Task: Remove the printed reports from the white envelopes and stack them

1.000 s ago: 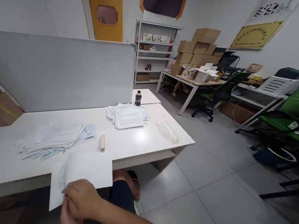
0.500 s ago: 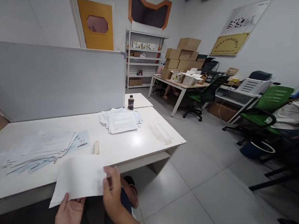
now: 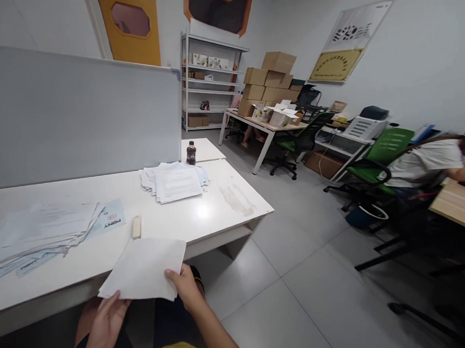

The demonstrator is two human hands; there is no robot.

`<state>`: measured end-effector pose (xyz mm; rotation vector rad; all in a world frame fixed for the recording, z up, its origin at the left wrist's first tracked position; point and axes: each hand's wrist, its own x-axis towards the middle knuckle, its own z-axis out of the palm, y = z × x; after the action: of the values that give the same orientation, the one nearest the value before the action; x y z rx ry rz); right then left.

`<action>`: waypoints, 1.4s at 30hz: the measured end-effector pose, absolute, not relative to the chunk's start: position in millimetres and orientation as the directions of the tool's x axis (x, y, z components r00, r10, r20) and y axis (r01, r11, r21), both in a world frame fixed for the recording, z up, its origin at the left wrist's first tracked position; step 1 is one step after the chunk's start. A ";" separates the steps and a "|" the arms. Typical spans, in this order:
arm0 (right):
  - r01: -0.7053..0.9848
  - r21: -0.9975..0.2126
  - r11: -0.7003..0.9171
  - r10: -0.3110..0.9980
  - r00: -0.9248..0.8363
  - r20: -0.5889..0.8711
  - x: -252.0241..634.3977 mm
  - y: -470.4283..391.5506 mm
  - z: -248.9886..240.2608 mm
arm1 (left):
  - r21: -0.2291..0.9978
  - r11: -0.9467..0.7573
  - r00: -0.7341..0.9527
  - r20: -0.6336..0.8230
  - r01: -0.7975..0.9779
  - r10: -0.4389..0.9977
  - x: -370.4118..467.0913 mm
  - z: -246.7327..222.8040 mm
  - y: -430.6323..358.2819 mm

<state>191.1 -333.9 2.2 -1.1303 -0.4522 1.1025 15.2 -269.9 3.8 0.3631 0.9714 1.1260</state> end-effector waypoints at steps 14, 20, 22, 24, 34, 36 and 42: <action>0.215 -0.907 0.361 0.784 0.457 0.420 229.7 -272.3 59.0 | 0.954 -0.164 0.029 0.162 0.252 0.986 -4.1 49.1 -181.2; -0.045 -0.966 0.256 0.823 0.535 0.193 230.0 -259.7 16.4 | 0.952 -0.115 0.022 0.113 0.284 0.993 0.1 23.3 -181.1; -0.057 -0.969 0.241 0.810 0.561 0.168 232.4 -266.1 14.3 | 0.963 -0.080 -0.013 0.086 0.259 0.996 -2.4 17.8 -189.7; -0.048 -0.976 0.212 0.811 0.566 0.148 234.6 -274.6 15.8 | 0.976 -0.038 -0.038 0.048 0.213 0.998 -6.0 14.9 -199.8; -0.106 -0.994 -0.011 0.852 0.519 -0.065 229.2 -320.5 8.7 | 0.993 0.034 -0.112 -0.022 0.110 0.993 -17.4 15.1 -213.5; -0.159 -0.987 -0.033 0.822 0.557 -0.117 230.9 -322.2 3.2 | 0.983 -0.051 -0.021 0.055 0.174 0.998 -9.5 25.0 -201.7; -0.250 -0.968 0.004 0.752 0.639 -0.161 239.2 -313.9 -3.7 | 0.818 -0.459 0.428 0.298 0.346 0.853 29.1 39.5 -156.2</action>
<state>239.2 -313.9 -3.7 -1.3507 -0.4700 0.8314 29.1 -156.2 39.5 2.0018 1.0091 0.9540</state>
